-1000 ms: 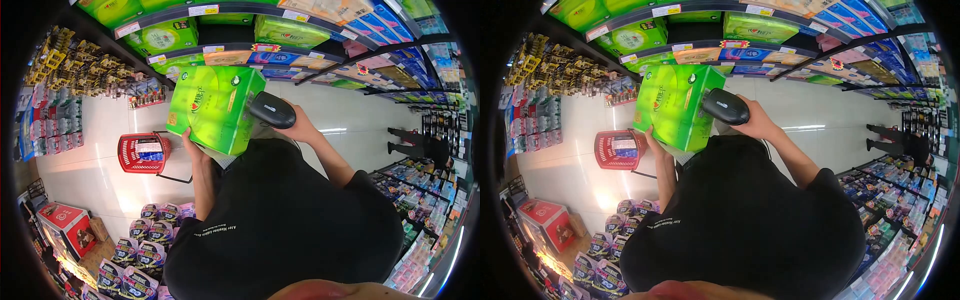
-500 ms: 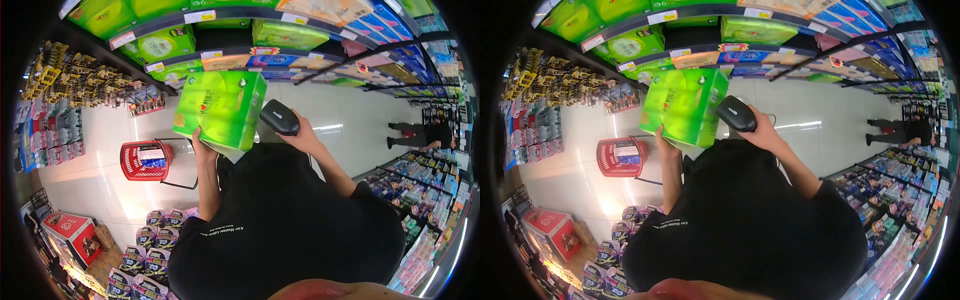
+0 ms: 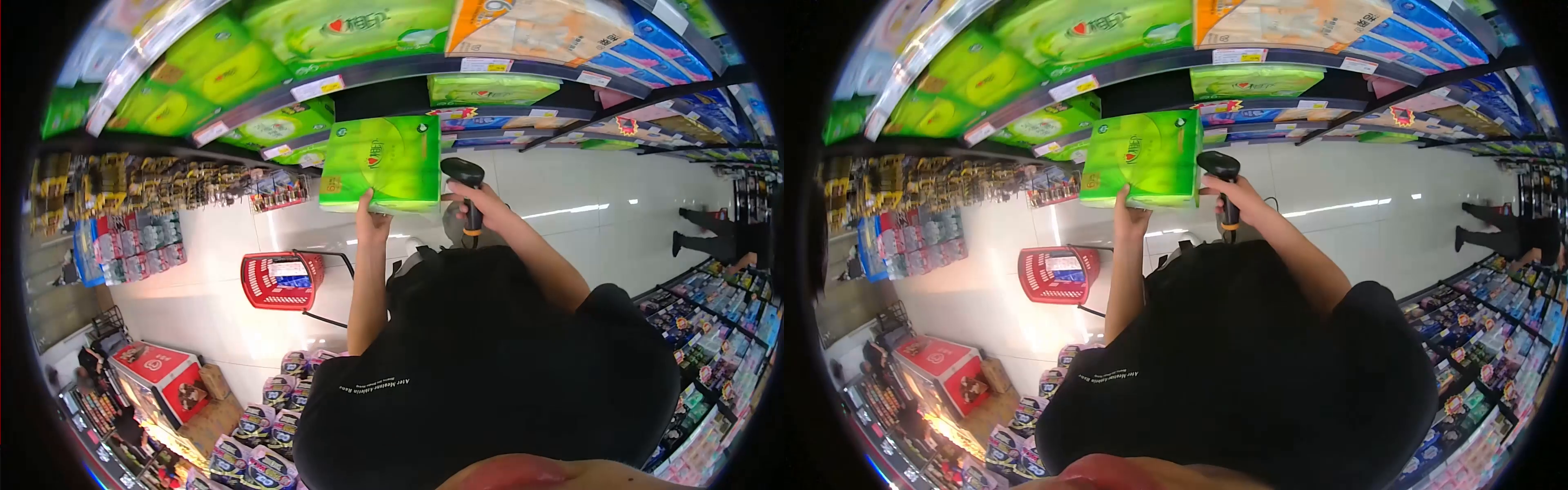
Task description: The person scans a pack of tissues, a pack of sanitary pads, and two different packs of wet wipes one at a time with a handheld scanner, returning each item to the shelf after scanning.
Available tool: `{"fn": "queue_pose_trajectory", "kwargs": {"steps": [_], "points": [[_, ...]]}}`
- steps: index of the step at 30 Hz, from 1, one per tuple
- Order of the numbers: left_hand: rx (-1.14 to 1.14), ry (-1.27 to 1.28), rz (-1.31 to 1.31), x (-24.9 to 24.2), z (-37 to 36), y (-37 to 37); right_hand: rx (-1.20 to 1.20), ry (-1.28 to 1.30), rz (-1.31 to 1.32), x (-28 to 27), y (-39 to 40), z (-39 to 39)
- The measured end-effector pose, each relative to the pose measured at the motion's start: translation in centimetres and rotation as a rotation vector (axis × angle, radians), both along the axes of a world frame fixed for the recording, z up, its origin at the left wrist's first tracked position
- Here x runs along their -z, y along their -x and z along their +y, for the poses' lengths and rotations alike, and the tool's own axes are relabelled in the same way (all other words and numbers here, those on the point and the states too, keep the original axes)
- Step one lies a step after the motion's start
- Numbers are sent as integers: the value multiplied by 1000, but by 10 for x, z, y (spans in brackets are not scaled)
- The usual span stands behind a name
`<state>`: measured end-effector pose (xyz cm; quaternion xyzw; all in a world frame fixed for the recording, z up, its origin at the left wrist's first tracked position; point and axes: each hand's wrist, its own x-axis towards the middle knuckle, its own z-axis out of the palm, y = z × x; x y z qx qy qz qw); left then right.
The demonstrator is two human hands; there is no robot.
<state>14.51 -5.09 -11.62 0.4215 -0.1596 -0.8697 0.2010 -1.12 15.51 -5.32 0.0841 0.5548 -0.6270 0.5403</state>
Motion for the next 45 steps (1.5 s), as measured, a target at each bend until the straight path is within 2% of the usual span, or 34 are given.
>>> {"fn": "queue_pose_trajectory", "kwargs": {"steps": [2, 6, 11, 14, 19, 22, 25, 29, 33, 36, 38, 40, 43, 45], "points": [[-7, 0, 9, 7, -7, 14, -78, -14, 85, 15, 21, -10], [-27, 25, 106, 0, -12, 41, -62, 46, 152, 32, 57, -24], [-114, 105, 208, 3, -9, 70, -159, 39, 135, 52, 92, -31], [-121, 15, 193, 4, -12, 85, -194, 5, 112, 64, 105, -31], [-160, 25, 80, -6, -22, 115, -215, -52, 31, 67, 129, -36], [-134, 4, -11, -19, -22, 131, -199, 33, -21, 62, 142, -39], [-107, 271, -459, -35, -21, 141, -180, 78, -92, 59, 148, -44], [-127, 350, -487, -26, -30, 150, -240, 161, -91, 51, 147, -61], [-81, 390, -414, -30, -48, 157, -273, 121, -49, 49, 157, -58], [-78, 393, -403, -27, -57, 165, -214, 118, -72, 57, 167, -44], [-76, 460, -432, -25, -66, 167, -201, 86, -34, 61, 172, -33], [-83, 525, -460, -21, -67, 172, -215, -6, 110, 65, 177, -23], [-266, 605, -286, -16, -73, 184, -146, 22, 116, 66, 183, -15], [-291, 618, -289, -21, -73, 188, -103, 42, 107, 62, 183, -10]]}}
